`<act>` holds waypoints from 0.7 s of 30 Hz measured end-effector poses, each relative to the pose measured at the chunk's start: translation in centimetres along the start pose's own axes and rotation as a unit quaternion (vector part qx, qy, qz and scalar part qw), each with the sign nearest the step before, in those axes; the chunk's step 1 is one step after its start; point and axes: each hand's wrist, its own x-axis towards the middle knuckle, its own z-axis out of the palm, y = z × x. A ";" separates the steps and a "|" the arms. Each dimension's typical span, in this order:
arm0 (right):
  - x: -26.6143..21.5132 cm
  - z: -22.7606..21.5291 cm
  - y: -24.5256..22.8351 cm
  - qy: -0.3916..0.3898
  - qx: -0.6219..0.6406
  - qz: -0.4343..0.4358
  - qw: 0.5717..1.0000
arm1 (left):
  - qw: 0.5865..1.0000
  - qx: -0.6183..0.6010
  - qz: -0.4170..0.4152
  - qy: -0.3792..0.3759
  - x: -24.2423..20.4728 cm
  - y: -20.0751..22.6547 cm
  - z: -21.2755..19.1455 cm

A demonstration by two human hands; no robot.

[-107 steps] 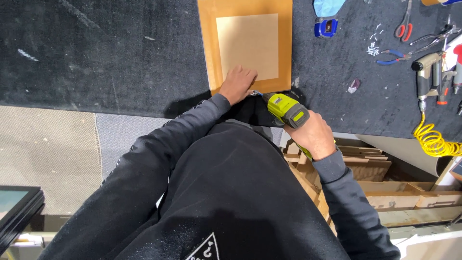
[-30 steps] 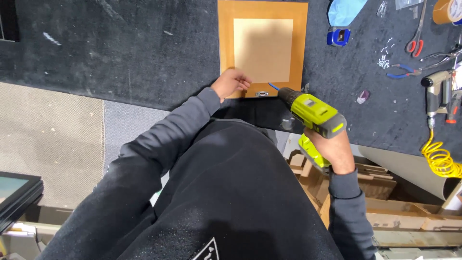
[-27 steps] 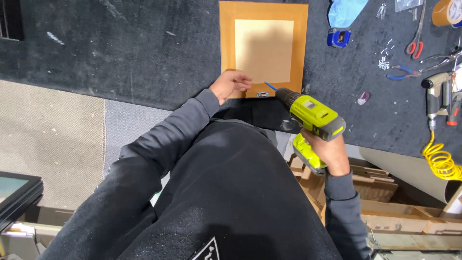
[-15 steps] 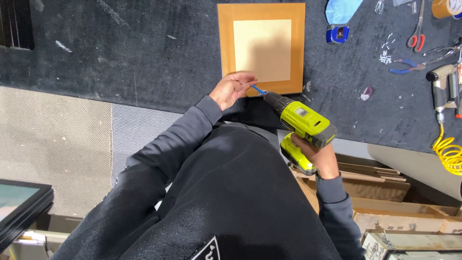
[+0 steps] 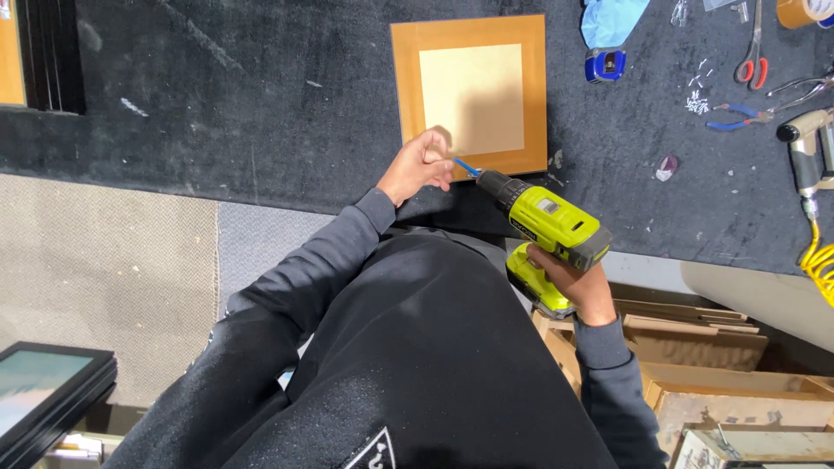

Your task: The person assembles picture frames by placing a wooden frame over a backing board, measuring and marking positions, then using a cordless drill to drive screws into the frame. They repeat the process for a second frame, handling frames, screws, and tools throughout.

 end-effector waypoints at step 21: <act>0.9 -2.2 -0.6 -0.029 -0.023 -0.023 0.999 | 0.994 0.037 0.077 -0.063 0.6 1.9 -1.1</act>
